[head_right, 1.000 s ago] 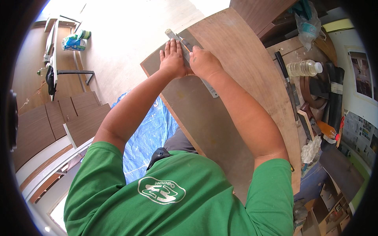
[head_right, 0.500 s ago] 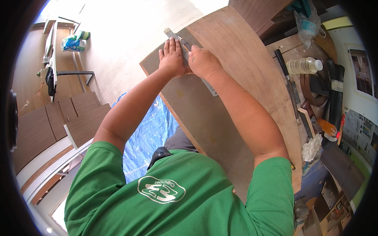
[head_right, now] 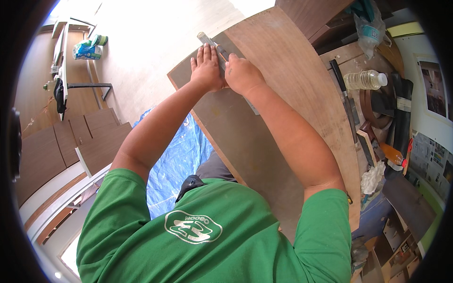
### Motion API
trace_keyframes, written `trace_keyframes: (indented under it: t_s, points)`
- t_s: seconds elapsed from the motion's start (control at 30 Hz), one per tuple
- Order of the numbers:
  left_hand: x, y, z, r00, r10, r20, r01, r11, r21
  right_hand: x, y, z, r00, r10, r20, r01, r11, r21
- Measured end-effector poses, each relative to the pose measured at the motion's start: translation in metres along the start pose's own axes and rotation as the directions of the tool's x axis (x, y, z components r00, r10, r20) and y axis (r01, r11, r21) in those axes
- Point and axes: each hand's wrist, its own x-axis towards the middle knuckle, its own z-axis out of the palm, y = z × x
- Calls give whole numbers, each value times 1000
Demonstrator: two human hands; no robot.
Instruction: The person positions a large laminate sheet on a workbench, places a curved template on it, and uses a ruler and utility knife to score a straight line along the template edge. The person handles the sheet, template, ruler, and knife throughout the process.
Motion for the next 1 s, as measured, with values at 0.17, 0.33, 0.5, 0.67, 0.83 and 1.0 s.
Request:
trace_keyframes:
  t_s: [0.17, 0.33, 0.5, 0.67, 0.83, 1.0]
  points:
    - [1, 1, 1, 1000, -2, -4, 2, 1000, -11, 2, -2, 6, 1000, 24, -5, -24, 999, -33]
    - [1, -2, 2, 1000, -1, -17, 1, 1000, -16, 1, -10, -1, 999, 32, 11, -32, 999, -43]
    - [-2, -1, 0, 1000, 7, -24, -8, 999, -44, 4, -16, -11, 997, 52, 52, -47, 995, -87]
    - [-1, -2, 4, 999, 6, -47, -8, 999, -42, 2, -23, -10, 995, 75, 66, -65, 988, -139]
    - [2, -4, 10, 998, 13, -65, -16, 999, -39, 1, -25, -6, 997, 62, 37, -55, 984, -170]
    - [-5, -1, -2, 1000, 1, -29, -2, 999, -41, 0, -25, -7, 996, 71, 61, -61, 984, -165]
